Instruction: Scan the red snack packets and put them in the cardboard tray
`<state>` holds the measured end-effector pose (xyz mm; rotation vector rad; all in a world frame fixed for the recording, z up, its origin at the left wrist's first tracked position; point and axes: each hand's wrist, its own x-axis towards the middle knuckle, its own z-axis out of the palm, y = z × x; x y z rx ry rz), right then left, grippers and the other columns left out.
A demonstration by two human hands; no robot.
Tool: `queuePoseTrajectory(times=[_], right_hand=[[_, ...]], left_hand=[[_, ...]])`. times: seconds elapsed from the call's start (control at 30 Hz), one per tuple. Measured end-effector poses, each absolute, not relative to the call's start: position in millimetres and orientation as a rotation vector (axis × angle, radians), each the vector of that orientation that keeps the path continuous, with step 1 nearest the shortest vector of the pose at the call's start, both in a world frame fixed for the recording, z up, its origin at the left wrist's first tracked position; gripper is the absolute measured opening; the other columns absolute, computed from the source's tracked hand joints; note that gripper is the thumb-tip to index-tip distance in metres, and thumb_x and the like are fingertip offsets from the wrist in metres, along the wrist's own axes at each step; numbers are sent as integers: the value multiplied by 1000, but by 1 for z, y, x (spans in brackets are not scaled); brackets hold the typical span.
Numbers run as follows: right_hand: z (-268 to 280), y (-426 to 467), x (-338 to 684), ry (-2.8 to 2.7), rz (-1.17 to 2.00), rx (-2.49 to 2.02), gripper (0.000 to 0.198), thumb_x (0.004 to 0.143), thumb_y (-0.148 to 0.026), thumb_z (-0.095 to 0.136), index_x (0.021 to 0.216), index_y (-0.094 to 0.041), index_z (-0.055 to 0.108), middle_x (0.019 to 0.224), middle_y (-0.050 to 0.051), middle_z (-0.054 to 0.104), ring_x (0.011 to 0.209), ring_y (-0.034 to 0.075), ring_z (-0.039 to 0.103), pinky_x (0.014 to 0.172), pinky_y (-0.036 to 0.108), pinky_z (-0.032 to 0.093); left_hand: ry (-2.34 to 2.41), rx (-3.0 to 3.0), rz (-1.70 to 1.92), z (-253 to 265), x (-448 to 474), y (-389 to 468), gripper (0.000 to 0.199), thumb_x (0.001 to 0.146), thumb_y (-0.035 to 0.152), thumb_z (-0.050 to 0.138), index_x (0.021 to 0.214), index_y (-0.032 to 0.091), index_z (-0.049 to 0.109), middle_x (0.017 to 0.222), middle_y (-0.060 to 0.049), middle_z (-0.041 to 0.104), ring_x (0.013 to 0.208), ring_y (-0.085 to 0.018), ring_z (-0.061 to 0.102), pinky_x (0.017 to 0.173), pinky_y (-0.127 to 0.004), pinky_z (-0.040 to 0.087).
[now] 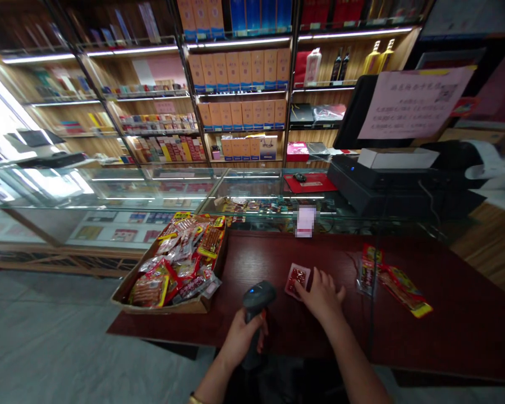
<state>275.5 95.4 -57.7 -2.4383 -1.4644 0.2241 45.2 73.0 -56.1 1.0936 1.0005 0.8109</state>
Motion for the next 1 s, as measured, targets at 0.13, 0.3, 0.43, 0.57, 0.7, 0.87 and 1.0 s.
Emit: queuePoseTrajectory(times=[0.13,0.3,0.43,0.57,0.7,0.87,1.0], right_hand=[[-68,98,268,-1523,187,-2406,66,82,-58,61,131,-13,57,153,25,42,146,42,28,111,74,12],[-71,96,266,-1598,304,-2022,34,88,-30,54,120,-21,63,134,13,63,127,29,56,104,46,43],[-63,88,269,-1690,234,-1895,45,84,-12,44,118,-27,69,127,5,67,119,23,59,103,37,45],[-60,76,268,-1840,259,-2018,51,81,-22,55,131,-28,65,149,7,53,135,30,47,108,46,38],[-56,74,270,-1866,365,-2056,49,90,-34,51,138,-27,59,150,9,52,138,29,45,107,47,37],[-44,86,275,-1930,385,-2076,46,81,-37,70,125,-25,66,120,11,67,115,29,58,92,38,45],[-39,92,275,-1878,530,-1934,24,75,-25,72,99,-25,70,106,7,66,103,24,63,88,32,47]], left_hand=[[1018,1125,831,-58,50,68,21,76,36,70,76,18,60,50,5,62,31,-8,49,31,-16,39],[1029,1161,824,-59,52,66,8,73,23,65,72,18,59,47,6,60,31,-8,50,31,-15,38],[1031,1166,827,-53,51,66,9,76,26,62,72,18,59,46,6,58,31,-8,49,31,-16,39],[1031,1158,831,-49,51,65,12,76,28,64,70,18,59,43,6,57,31,-9,49,32,-16,39],[1010,1146,833,-49,51,65,17,76,33,67,71,18,60,47,5,60,31,-8,50,32,-17,39],[991,1144,839,-50,50,67,27,77,42,69,71,17,60,50,3,62,31,-8,50,32,-17,39],[1009,1145,857,-51,49,64,31,77,46,71,69,18,60,47,4,59,31,-8,49,33,-18,39]])
